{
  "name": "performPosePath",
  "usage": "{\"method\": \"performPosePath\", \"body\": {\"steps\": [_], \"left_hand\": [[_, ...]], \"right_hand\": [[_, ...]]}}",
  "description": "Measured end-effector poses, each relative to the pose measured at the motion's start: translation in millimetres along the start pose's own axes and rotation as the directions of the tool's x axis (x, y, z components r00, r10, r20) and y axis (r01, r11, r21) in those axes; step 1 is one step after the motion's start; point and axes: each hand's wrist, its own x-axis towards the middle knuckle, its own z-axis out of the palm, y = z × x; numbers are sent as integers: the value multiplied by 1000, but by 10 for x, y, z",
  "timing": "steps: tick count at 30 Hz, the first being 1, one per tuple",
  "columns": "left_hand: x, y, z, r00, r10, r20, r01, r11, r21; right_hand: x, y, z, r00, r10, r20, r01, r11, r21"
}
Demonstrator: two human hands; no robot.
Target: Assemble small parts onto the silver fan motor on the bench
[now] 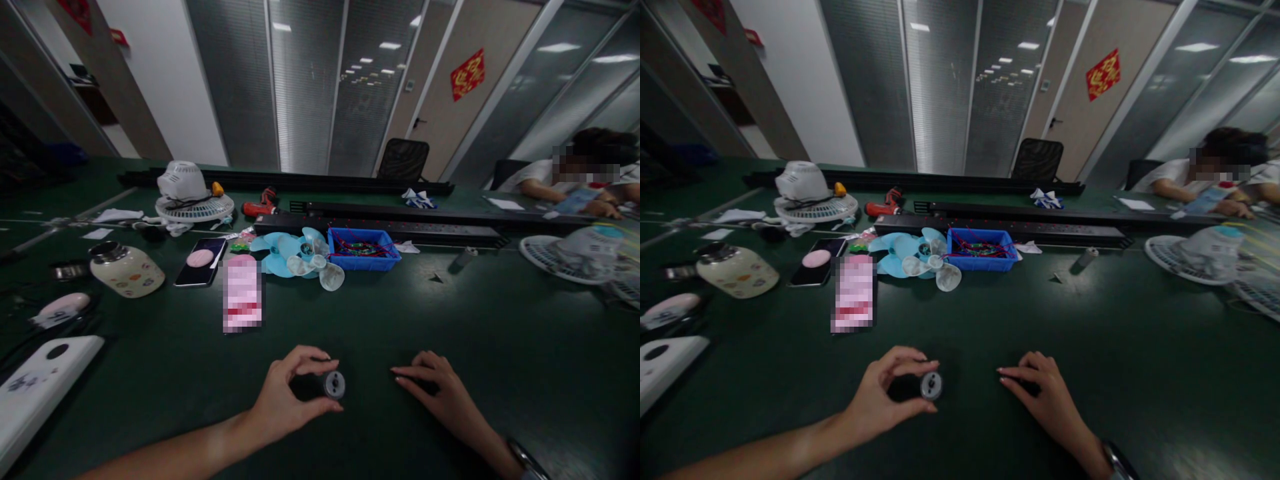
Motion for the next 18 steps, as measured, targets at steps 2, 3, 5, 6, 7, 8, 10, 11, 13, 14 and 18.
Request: {"method": "performPosePath", "body": {"steps": [2,3,5,6,7,8,10,11,13,14,18], "left_hand": [[0,6,1,1000,1,1,-1,1000,4],[1,6,1,1000,3,2,-3,1000,4],[4,4,0,1000,2,7,-2,1000,1],[6,5,-1,1000,1,9,-1,1000,-2],[8,7,-2,1000,-1,11,1,1000,-7],[11,14,-4,1000,-2,12,2,1000,-12],[20,37,-12,1000,1,19,-1,1000,-19],[25,53,-17,1000,7,26,-7,1000,-11],[39,85,-27,999,30,41,-31,999,26],[46,98,-32,998,44,50,-46,998,44],[64,112,-35,993,98,58,-100,994,39]], "right_hand": [[4,-5,-4,1000,2,2,-2,1000,2],[6,-6,-4,1000,3,1,-3,1000,3],[7,-3,1,1000,3,-10,-3,1000,0],[6,0,5,1000,0,-18,0,1000,-3],[5,3,8,1000,-3,-24,3,1000,-5],[3,5,11,1000,-5,-26,5,1000,-6],[0,10,15,1000,-6,-19,6,1000,-5],[-1,11,15,1000,-3,-11,3,1000,-4],[-2,13,15,1000,3,0,-3,1000,-5],[-1,12,14,1000,3,-1,-3,1000,-5],[2,1,9,1000,-3,-23,3,1000,1]]}}
